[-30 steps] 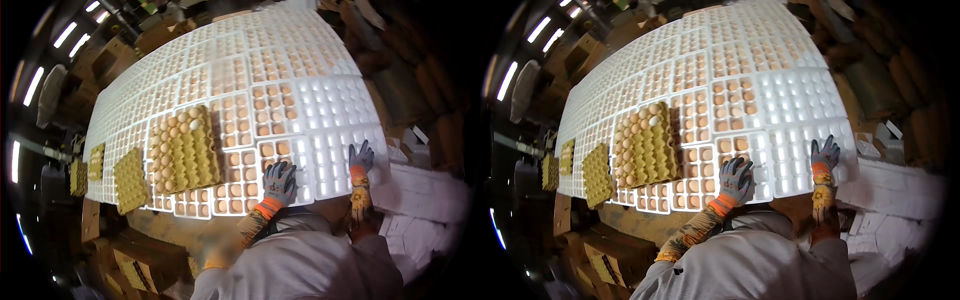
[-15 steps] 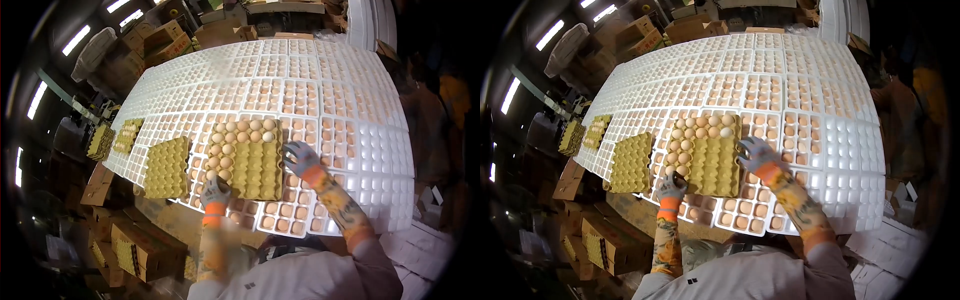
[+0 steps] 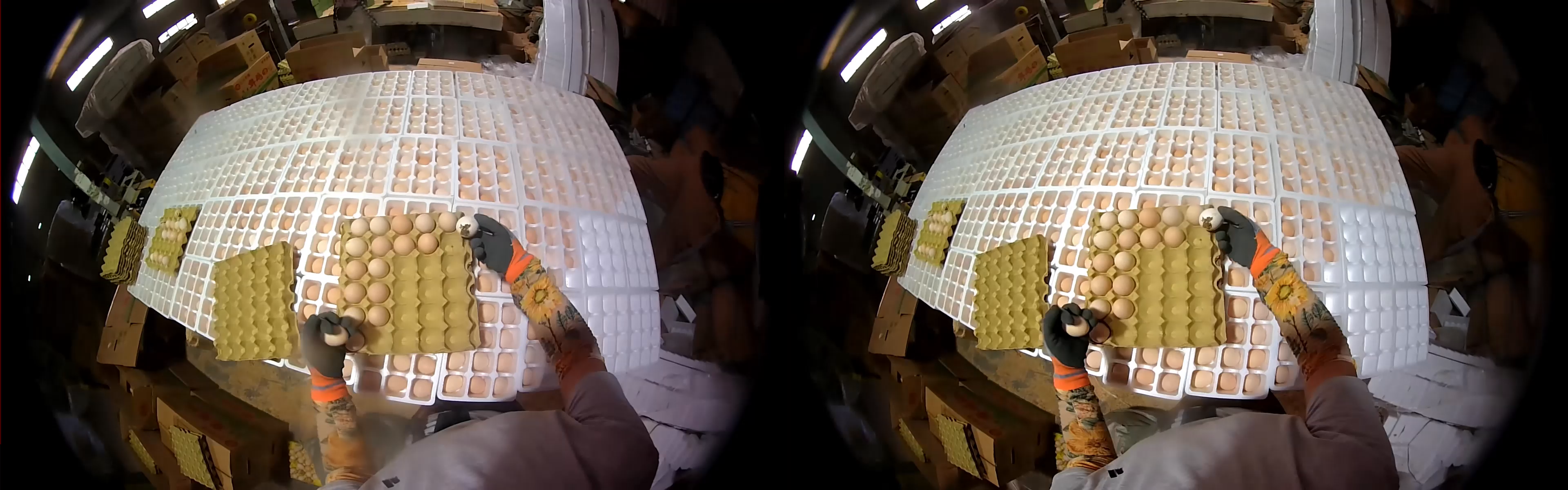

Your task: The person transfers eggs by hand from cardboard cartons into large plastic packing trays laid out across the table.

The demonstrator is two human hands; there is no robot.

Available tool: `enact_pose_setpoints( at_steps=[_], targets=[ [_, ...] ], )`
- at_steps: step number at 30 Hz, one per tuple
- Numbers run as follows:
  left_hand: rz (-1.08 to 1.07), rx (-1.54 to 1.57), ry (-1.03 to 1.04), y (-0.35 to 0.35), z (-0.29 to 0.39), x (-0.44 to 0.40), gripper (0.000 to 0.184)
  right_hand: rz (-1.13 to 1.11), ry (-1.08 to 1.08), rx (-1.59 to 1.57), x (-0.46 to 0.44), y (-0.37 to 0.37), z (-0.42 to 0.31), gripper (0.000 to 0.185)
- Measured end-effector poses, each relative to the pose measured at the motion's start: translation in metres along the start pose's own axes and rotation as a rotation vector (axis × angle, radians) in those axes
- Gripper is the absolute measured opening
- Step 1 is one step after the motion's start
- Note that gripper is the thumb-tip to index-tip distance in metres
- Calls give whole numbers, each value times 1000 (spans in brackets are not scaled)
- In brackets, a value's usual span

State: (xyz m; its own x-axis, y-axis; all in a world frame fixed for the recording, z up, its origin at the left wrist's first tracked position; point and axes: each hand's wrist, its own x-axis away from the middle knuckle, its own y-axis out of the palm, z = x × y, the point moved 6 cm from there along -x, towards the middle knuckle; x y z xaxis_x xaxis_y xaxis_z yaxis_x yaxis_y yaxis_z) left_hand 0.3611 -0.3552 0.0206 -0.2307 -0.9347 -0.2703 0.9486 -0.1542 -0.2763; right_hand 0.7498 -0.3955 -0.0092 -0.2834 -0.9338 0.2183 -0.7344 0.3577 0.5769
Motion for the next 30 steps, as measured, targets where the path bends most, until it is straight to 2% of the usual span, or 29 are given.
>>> enact_pose_setpoints(
  at_steps=[1, 3, 4, 5, 6, 7, 8, 10, 11, 13, 14, 16, 17, 19, 20, 21, 23, 24, 25, 26, 28, 29, 30],
  targets=[
    [-52, -152, 127, 0, 5, -6, 19, -25, 28, -17, 2, 1, 4, 22],
    [-343, -98, -285, 22, -6, -6, 29, -33, 141, 150, 6, 1, 11, 25],
    [-331, -410, 80, 36, 41, -12, 47, -35, 203, 272, 7, -1, 13, 26],
    [-380, -695, 187, 47, 61, -12, 57, 54, 266, 494, 11, 2, 9, 25],
    [-501, -876, 183, 59, 52, -9, 58, 38, 285, 665, 13, 4, 12, 28],
    [-622, -1058, 180, 69, 38, -8, 60, 3, 190, 918, 15, 13, 12, 26],
    [-624, -1056, 172, 73, 32, -11, 60, 0, 196, 920, 12, 22, 14, 26],
    [-667, -1124, 209, 80, 21, -16, 56, 158, -323, 1589, 0, 52, -15, 34],
    [-669, -1127, 204, 76, 18, -18, 56, 147, -442, 1676, -4, 68, -25, 44],
    [-554, -744, 120, 55, 18, -28, 52, 64, -529, 1980, -36, 61, -11, 44],
    [-552, -750, 114, 50, 22, -30, 52, 56, -530, 1974, -46, 57, -17, 44],
    [-435, 129, -251, 33, 35, -38, 55, -118, -415, 1712, -59, 44, -20, 47],
    [-347, 571, -417, 27, 35, -39, 56, -49, -472, 1517, -54, 37, -29, 43],
    [-424, 302, -139, 28, 13, -47, 56, -51, -215, 630, -57, -2, -24, 36],
    [-461, -146, 19, 35, 24, -50, 57, -14, -113, 350, -44, 7, -27, 31],
    [-487, -593, 176, 48, 37, -52, 57, -72, -34, 71, -40, 14, -16, 24],
    [-485, -1021, 265, 76, 33, -51, 48, 52, 104, 395, -36, 24, -4, 21],
    [-510, -1173, 297, 92, 10, -53, 45, 27, -6, 908, -46, 33, 4, 23],
    [-535, -1325, 329, 103, -7, -54, 43, 55, -315, 1542, -37, 63, 1, 33],
    [-534, -1326, 336, 105, -3, -60, 43, 45, -320, 1825, -35, 81, 21, 39],
    [-685, -1291, 177, 104, 2, -70, 38, 49, -311, 2102, -33, 87, 33, 46],
    [-687, -1292, 184, 97, 19, -69, 38, 3, -318, 2066, -34, 86, 30, 48],
    [-588, -1089, 121, 84, 45, -70, 39, -40, -330, 2030, -37, 86, 26, 50]
  ],
)
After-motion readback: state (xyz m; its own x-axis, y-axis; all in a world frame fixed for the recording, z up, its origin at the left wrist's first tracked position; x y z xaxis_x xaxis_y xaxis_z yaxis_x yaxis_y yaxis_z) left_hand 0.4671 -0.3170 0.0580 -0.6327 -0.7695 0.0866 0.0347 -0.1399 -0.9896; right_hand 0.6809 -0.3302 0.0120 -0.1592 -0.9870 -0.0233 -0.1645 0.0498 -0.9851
